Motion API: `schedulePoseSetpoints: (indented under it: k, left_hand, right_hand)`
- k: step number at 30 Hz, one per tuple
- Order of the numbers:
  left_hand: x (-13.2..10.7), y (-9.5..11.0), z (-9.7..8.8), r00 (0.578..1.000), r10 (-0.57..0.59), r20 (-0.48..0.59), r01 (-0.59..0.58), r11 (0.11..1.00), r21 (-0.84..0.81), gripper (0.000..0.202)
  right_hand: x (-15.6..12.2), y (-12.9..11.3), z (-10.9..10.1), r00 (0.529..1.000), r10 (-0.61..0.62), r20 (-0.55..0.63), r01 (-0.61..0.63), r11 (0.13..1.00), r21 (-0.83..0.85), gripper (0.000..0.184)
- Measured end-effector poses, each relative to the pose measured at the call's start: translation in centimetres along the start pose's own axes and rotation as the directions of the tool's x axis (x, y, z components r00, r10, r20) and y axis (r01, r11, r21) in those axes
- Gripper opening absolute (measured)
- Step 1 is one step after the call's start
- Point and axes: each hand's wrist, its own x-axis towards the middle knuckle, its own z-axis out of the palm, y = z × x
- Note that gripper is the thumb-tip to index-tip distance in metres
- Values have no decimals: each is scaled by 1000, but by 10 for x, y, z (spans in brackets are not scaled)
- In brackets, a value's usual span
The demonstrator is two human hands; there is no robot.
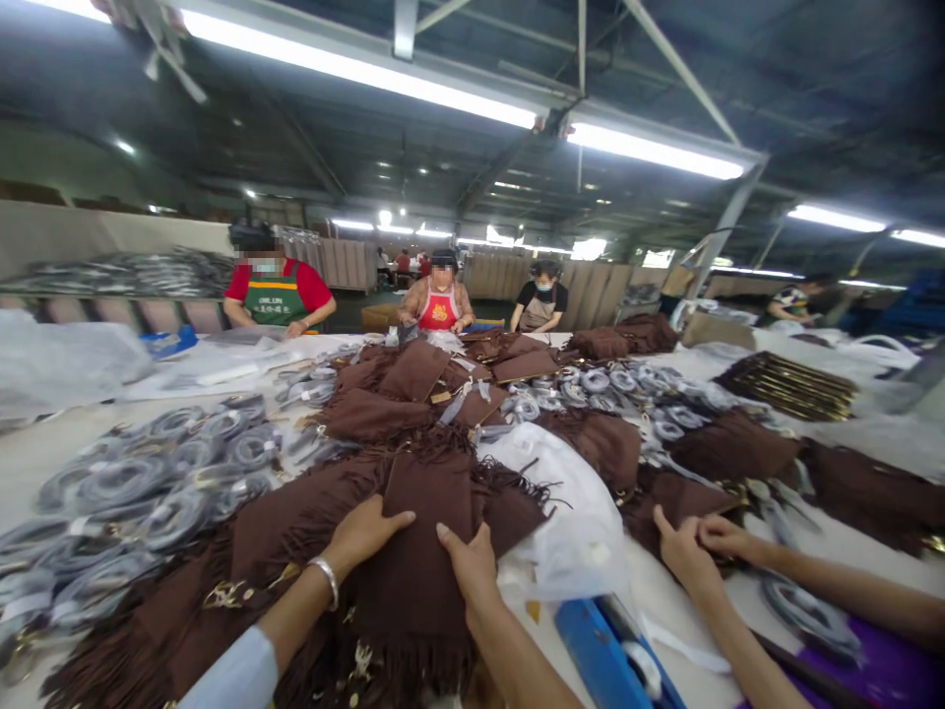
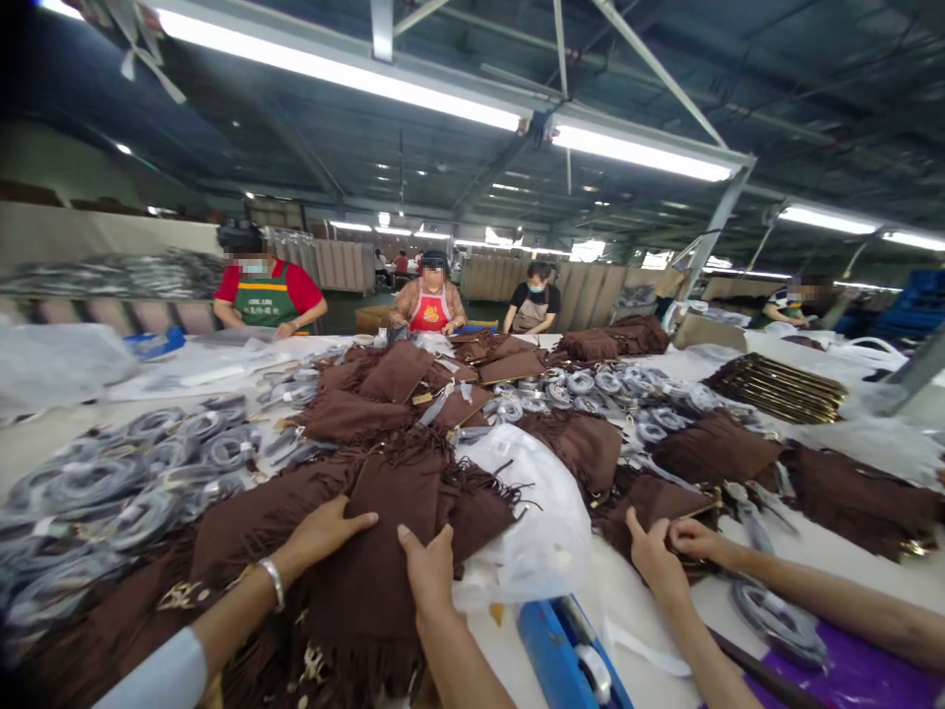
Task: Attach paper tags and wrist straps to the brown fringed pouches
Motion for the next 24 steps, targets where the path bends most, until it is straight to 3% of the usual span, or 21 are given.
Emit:
schedulePoseSetpoints:
  k: [3,5,9,12,15,17,21,24]
  left_hand:
    - [-10,10,-19,972,-77,223,136,955,-263,47]
    - [-23,5,-36,918,-164,362,349,768,-537,40]
    - [-52,-25,-72,846,-356,398,518,363,-775,35]
    - [-73,-44,-88,801,-483,353,491,193,-850,46]
    - [-90,-51,-90,754,-576,316,458,117,-881,53]
    - [-96,-54,-87,740,-582,337,471,90,-878,57]
    - [-99,-49,-80,765,-589,260,432,171,-886,56]
    - [-96,-23,-91,760,-622,187,404,228,-886,47]
  right_hand:
    - [-12,-33,8,993,-8,-117,11,1000,29,69]
    - [-24,-58,12,989,-123,-82,124,992,1,74]
    - [-47,-98,24,935,-332,124,333,943,17,73]
    - [-56,-108,34,854,-452,257,445,891,90,64]
    - [-60,-100,42,798,-495,344,480,867,133,70]
    - [-63,-87,46,815,-436,381,424,898,119,84]
    - [-68,-68,43,839,-289,461,269,957,110,104]
    - [-65,-79,22,839,-279,467,224,960,170,105]
